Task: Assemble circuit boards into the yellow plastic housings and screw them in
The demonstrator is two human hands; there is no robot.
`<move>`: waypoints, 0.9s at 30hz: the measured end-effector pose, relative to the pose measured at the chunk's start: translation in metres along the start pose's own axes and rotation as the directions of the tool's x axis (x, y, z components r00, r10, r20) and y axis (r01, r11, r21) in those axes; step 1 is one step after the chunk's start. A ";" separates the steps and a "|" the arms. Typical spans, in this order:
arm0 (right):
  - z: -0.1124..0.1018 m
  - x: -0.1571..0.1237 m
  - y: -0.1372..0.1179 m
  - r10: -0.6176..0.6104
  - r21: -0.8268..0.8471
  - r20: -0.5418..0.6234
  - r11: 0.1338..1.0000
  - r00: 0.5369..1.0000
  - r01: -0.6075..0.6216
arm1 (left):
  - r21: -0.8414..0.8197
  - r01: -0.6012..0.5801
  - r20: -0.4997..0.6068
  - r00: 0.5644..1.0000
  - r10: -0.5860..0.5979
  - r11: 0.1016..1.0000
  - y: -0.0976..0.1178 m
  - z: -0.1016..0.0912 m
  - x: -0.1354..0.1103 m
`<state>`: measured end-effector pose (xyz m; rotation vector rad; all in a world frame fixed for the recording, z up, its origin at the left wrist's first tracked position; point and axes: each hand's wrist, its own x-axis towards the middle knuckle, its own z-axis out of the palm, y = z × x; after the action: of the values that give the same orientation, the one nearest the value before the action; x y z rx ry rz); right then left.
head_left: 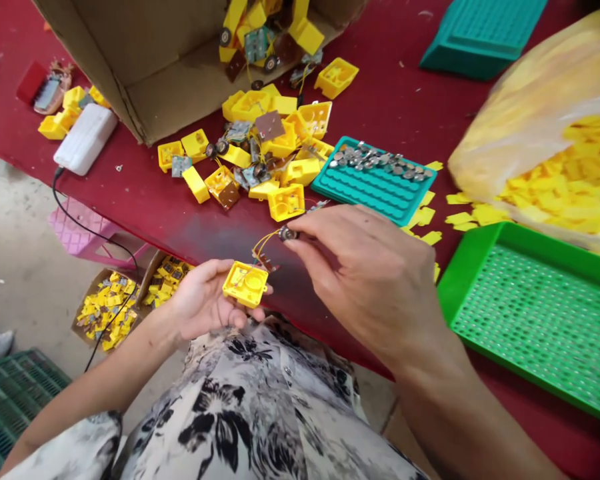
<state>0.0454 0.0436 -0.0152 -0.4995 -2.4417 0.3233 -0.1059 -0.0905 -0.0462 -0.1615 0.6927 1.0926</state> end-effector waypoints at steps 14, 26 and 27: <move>0.003 -0.046 -0.003 0.555 0.441 0.362 0.606 0.749 -0.662 | -0.215 0.176 0.119 0.981 -0.153 0.961 -0.044 -0.001 0.006; -0.015 -0.053 -0.012 0.207 0.401 0.428 0.829 0.880 -0.390 | -0.003 -0.020 0.059 0.998 0.021 1.000 -0.043 0.004 -0.007; -0.015 -0.054 -0.012 0.199 0.396 0.428 0.836 0.882 -0.381 | -0.001 -0.030 0.053 0.998 0.030 1.000 -0.044 0.004 -0.006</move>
<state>0.0913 0.0119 -0.0278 -0.6418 -2.5015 1.2152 -0.0683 -0.1139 -0.0487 -0.1226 0.6488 1.1217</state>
